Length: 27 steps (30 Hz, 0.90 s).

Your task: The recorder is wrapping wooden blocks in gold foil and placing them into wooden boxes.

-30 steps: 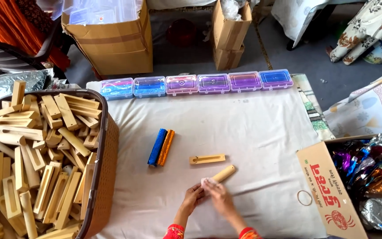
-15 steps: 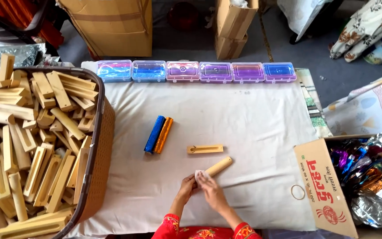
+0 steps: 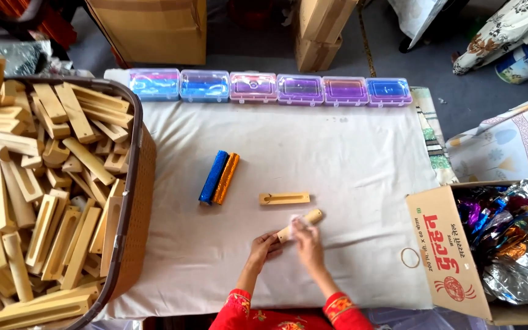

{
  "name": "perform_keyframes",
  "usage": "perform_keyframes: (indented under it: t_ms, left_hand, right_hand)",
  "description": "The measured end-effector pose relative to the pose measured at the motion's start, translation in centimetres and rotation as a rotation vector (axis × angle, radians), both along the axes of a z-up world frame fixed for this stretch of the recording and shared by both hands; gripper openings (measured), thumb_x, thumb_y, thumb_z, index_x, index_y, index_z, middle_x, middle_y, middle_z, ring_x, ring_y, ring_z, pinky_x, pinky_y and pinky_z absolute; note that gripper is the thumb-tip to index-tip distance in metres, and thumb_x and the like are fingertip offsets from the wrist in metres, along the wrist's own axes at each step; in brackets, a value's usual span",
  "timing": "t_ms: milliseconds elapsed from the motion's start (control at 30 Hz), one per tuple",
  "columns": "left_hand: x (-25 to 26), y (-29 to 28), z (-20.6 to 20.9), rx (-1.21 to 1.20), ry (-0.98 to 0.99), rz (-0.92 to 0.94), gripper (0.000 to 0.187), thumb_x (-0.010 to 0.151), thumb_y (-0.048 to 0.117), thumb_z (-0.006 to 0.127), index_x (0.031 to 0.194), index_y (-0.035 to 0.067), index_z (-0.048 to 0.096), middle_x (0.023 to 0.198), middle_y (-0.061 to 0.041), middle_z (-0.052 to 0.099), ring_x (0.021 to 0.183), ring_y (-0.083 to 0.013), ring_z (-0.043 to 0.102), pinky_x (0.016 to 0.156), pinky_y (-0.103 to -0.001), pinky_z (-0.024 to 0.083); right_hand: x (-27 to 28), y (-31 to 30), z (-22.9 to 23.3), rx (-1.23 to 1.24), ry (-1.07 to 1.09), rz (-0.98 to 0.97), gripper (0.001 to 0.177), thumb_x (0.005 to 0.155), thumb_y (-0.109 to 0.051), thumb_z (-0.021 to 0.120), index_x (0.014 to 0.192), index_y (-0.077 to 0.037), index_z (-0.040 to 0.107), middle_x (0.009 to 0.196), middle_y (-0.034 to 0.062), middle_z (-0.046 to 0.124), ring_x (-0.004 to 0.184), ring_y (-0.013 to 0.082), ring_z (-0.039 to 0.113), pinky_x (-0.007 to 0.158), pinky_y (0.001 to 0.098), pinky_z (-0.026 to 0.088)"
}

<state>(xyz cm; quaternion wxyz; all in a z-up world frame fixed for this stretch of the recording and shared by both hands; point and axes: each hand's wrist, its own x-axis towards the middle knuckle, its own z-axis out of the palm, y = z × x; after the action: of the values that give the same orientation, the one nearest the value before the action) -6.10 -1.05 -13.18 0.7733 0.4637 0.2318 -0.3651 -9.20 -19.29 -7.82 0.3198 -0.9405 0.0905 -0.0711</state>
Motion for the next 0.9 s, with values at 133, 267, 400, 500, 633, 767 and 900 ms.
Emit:
perform_keyframes:
  t_ms: [133, 267, 400, 500, 633, 767, 900]
  left_hand:
    - [-1.2, -0.5, -4.2, 0.031, -0.076, -0.007, 0.038, 0.102, 0.027, 0.058, 0.131, 0.006, 0.071, 0.107, -0.008, 0.071, 0.087, -0.0158, 0.067, 0.076, -0.032, 0.058]
    - [-0.8, 0.2, 0.0, -0.061, 0.01, 0.071, 0.041, 0.1, 0.034, 0.059, 0.13, 0.007, 0.068, 0.11, -0.005, 0.072, 0.091, -0.0144, 0.071, 0.083, -0.032, 0.063]
    - [-0.5, 0.3, 2.0, -0.013, -0.003, 0.007, 0.042, 0.099, 0.033, 0.065, 0.13, 0.005, 0.069, 0.112, -0.004, 0.073, 0.093, -0.0128, 0.071, 0.085, -0.031, 0.062]
    - [-0.3, 0.0, 2.4, 0.047, -0.072, -0.023, 0.04, 0.096, 0.029, 0.069, 0.129, 0.007, 0.069, 0.112, -0.004, 0.073, 0.097, -0.0115, 0.074, 0.085, -0.031, 0.062]
    - [-0.1, -0.4, 1.0, 0.08, -0.021, -0.016, 0.039, 0.097, 0.028, 0.069, 0.128, 0.006, 0.072, 0.108, -0.003, 0.073, 0.091, -0.0123, 0.071, 0.083, -0.031, 0.064]
    - [-0.8, -0.3, -5.5, -0.002, -0.057, 0.013, 0.039, 0.102, 0.027, 0.057, 0.128, 0.0, 0.07, 0.096, -0.004, 0.069, 0.081, -0.0157, 0.067, 0.073, -0.037, 0.062]
    - [-0.5, 0.0, -1.1, -0.067, -0.004, 0.02, 0.04, 0.101, 0.029, 0.051, 0.129, 0.005, 0.067, 0.105, -0.004, 0.076, 0.089, -0.0163, 0.075, 0.082, -0.033, 0.064]
  right_hand:
    - [-2.3, 4.3, 3.4, -0.027, -0.142, 0.285, 0.051, 0.084, 0.001, 0.07, 0.133, -0.011, 0.068, 0.138, 0.0045, 0.066, 0.107, 0.0284, 0.063, 0.091, 0.0388, 0.056]
    - [0.1, -0.3, 1.8, 0.02, -0.065, 0.301, 0.052, 0.084, 0.003, 0.065, 0.131, -0.019, 0.072, 0.131, -0.0026, 0.07, 0.095, 0.0226, 0.068, 0.087, 0.0339, 0.062]
    - [3.0, -6.7, 0.2, -0.022, -0.062, 0.097, 0.039, 0.084, 0.001, 0.071, 0.119, -0.017, 0.076, 0.131, -0.0029, 0.073, 0.094, 0.0254, 0.065, 0.088, 0.0363, 0.058]
    - [2.9, -6.1, 2.2, -0.009, -0.076, 0.009, 0.04, 0.09, 0.004, 0.068, 0.125, -0.014, 0.074, 0.136, 0.001, 0.071, 0.099, 0.0256, 0.065, 0.091, 0.0377, 0.057]
    - [0.0, -0.5, 1.8, -0.083, -0.148, 0.127, 0.043, 0.08, 0.003, 0.071, 0.119, -0.013, 0.074, 0.13, 0.002, 0.069, 0.111, 0.0272, 0.066, 0.096, 0.0372, 0.056]
    - [-1.8, 3.0, 2.1, -0.164, -0.242, 0.522, 0.041, 0.078, -0.016, 0.082, 0.118, -0.012, 0.075, 0.139, 0.0029, 0.067, 0.11, 0.0282, 0.065, 0.094, 0.0364, 0.056]
    - [0.3, 1.0, 4.4, -0.026, -0.072, 0.486, 0.02, 0.084, -0.024, 0.082, 0.103, -0.019, 0.082, 0.131, -0.0067, 0.075, 0.102, 0.0199, 0.069, 0.091, 0.0319, 0.059]
